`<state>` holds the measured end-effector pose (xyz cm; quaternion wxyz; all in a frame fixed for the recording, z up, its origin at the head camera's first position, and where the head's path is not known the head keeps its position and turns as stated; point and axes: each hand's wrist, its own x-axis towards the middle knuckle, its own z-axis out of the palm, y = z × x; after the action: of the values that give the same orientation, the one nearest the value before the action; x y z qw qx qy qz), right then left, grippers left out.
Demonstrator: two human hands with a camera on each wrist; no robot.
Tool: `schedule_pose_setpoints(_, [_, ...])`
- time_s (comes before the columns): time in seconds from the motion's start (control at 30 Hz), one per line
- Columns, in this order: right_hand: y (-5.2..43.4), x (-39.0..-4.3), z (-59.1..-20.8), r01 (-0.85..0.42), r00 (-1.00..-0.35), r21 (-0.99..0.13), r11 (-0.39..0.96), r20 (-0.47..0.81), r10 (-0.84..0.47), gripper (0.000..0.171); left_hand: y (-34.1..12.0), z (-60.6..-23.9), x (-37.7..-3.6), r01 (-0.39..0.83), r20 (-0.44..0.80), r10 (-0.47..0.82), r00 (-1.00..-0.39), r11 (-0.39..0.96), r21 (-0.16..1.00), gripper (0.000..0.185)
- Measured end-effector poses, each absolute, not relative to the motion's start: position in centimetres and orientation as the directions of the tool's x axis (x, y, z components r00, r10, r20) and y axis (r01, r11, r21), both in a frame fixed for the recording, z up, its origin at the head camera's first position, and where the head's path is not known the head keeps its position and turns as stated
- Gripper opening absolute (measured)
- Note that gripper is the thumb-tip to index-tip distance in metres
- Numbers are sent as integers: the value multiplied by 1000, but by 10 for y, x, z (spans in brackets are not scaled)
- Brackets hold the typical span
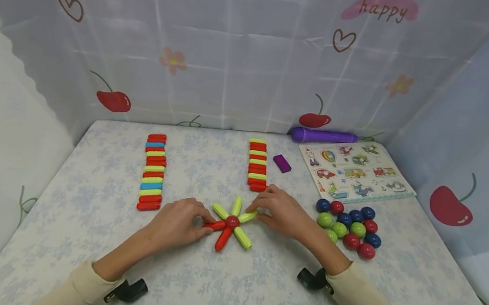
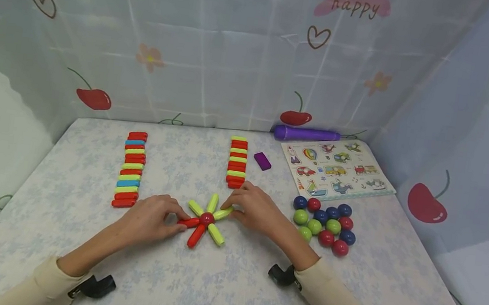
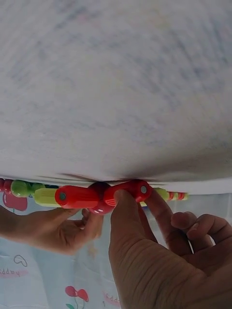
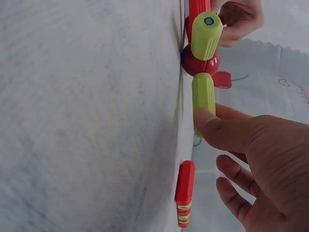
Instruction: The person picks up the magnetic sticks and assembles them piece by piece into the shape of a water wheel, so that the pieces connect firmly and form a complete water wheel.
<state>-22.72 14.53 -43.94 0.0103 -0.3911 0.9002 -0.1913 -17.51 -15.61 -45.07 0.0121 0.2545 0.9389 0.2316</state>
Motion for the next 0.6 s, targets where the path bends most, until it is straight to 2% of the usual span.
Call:
schedule_pose_setpoints(0.27, [154,-230,-426,-638,-720,-407,654,14,-694,26,-165,-448,-179,492,89,506,-858,758,428,16])
schedule_pose_setpoints(0.4, [178,-239,-409,-553,-782,-430,714,-28,-623,28,-174,-443,-184,497,67,521,-851,759,421,17])
schedule_pose_setpoints(0.6, [229,-251,-391,-478,-846,-404,780,-27,-533,25,-184,-436,-189,486,22,522,-852,776,403,19])
